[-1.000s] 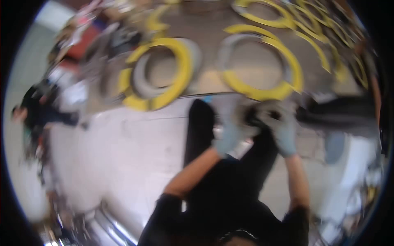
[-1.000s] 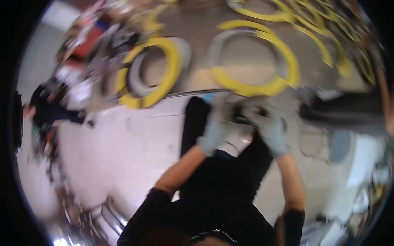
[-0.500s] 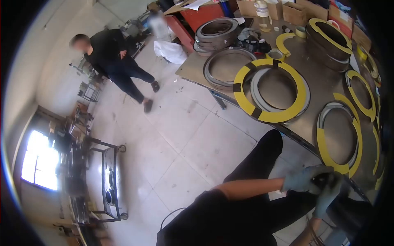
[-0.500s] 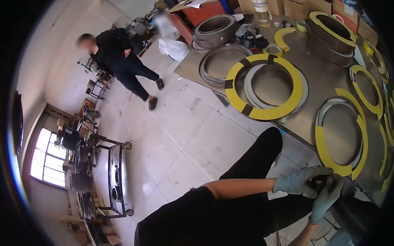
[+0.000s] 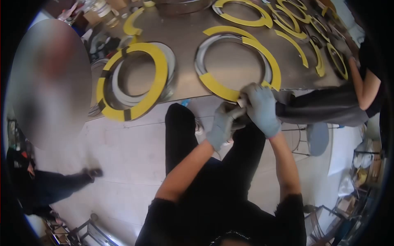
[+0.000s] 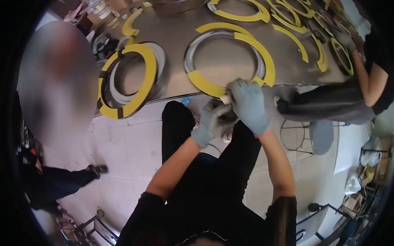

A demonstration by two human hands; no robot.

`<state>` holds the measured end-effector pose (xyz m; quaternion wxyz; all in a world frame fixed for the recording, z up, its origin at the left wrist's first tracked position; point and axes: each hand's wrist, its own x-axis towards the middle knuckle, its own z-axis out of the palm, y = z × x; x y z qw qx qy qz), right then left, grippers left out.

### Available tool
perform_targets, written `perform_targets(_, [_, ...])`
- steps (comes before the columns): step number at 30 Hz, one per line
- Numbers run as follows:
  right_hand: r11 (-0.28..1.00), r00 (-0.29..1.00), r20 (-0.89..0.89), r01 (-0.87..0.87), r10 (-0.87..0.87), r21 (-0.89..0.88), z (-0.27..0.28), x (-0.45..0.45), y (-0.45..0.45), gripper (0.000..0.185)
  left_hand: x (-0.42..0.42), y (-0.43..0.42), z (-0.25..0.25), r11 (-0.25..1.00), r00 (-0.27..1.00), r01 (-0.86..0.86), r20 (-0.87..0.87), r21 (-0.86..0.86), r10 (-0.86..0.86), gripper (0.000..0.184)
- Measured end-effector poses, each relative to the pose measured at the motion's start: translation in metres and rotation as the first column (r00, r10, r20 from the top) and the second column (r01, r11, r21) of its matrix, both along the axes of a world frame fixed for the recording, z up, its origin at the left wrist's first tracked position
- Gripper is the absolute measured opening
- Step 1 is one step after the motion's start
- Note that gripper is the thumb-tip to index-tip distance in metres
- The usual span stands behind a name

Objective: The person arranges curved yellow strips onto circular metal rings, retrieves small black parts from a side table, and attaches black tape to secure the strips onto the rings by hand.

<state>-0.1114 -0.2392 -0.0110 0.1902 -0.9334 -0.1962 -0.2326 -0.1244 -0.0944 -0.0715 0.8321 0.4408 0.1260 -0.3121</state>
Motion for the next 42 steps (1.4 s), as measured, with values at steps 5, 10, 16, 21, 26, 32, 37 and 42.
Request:
perform_targets(5, [0.983, 0.962, -0.227, 0.17, -0.151, 0.065, 0.007, 0.016, 0.002, 0.029, 0.02, 0.0, 0.006, 0.997, 0.98, -0.075, 0.188, 0.015, 0.071, 0.043])
perform_targets(10, [0.974, 0.96, -0.239, 0.183, -0.148, 0.133, -0.021, 0.03, -0.013, 0.031, 0.021, -0.016, -0.008, 0.957, 0.938, -0.287, 0.214, 0.038, 0.273, 0.027])
perform_targets(16, [0.971, 0.914, -0.335, -0.188, 0.229, 0.149, 0.006, 0.0, -0.035, 0.037, -0.003, -0.002, 0.004, 0.916, 0.865, -0.402, 0.334, 0.011, 0.375, 0.026])
perform_targets(21, [0.952, 0.92, -0.272, -0.303, 0.282, -0.038, -0.002, -0.005, -0.034, 0.043, -0.004, 0.014, -0.017, 0.936, 0.914, -0.342, 0.202, -0.079, 0.351, 0.026])
perform_targets(26, [0.947, 0.911, -0.287, -0.319, 0.297, -0.032, -0.005, -0.001, -0.037, 0.04, 0.008, 0.019, -0.035, 0.941, 0.879, -0.336, 0.35, -0.03, 0.325, 0.027])
perform_targets(32, [0.967, 0.929, -0.278, -0.253, 0.246, 0.011, 0.005, -0.014, -0.029, 0.037, 0.003, 0.026, -0.031, 0.955, 0.941, -0.297, 0.178, 0.02, 0.289, 0.03])
perform_targets(37, [0.956, 0.996, -0.087, 0.051, -0.027, 0.289, -0.015, -0.055, -0.008, 0.058, 0.001, 0.041, -0.055, 0.898, 0.599, -0.249, 0.786, 0.364, -0.152, 0.054])
perform_targets(42, [0.34, 0.895, -0.446, 0.411, 0.027, 0.845, -0.064, -0.1, 0.042, 0.024, 0.009, 0.037, -0.058, 0.907, 0.3, -0.35, 0.946, 0.233, -0.127, 0.062])
